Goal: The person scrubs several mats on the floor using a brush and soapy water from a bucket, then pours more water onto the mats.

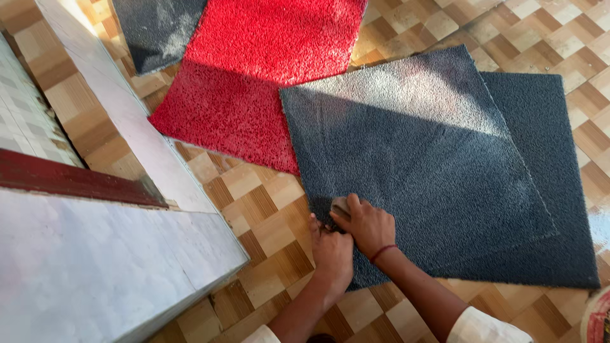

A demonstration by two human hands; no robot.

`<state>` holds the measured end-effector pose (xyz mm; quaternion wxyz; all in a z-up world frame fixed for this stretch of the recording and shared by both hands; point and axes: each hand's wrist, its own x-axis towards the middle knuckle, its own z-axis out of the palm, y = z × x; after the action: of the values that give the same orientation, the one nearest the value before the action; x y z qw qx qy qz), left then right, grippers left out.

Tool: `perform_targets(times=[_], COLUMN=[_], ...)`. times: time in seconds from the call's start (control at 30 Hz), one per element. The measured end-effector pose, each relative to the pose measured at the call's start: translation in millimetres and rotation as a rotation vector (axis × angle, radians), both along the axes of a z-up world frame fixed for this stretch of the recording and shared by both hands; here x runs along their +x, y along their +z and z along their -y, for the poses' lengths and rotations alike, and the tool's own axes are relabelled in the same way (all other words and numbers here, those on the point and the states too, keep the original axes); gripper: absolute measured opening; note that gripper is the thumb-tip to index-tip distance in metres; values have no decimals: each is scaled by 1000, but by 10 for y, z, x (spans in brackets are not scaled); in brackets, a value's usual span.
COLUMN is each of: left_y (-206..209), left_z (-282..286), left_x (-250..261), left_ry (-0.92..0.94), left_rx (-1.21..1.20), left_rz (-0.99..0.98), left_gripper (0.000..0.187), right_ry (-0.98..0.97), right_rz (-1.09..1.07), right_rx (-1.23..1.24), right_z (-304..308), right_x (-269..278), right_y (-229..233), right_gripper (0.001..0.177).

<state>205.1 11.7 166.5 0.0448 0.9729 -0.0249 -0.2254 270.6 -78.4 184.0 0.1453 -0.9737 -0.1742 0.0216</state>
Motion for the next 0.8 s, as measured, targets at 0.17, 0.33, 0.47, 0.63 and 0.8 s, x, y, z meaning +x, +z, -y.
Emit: perform_targets(times=[0.17, 0.33, 0.47, 0.63, 0.8], left_y=[87, 54, 16, -20, 7], left_z=[-10, 10, 19, 34, 38], left_x=[-31, -39, -27, -24, -14], left_ry=[3, -11, -6, 15, 2], left_rx=[16, 42, 38, 44, 85], left_rz=[78, 59, 80, 104, 77], left_gripper=[21, 23, 24, 23, 24], right_ry=[-26, -42, -61, -63, -69], right_rz=[-91, -145, -186, -170, -192], right_rx=[-8, -8, -32, -34, -51], right_z=[-42, -62, -81, -87, -99], right_x=[-2, 37, 59, 66, 71], right_y=[107, 142, 148, 138, 150], right_gripper=[47, 48, 49, 49, 49])
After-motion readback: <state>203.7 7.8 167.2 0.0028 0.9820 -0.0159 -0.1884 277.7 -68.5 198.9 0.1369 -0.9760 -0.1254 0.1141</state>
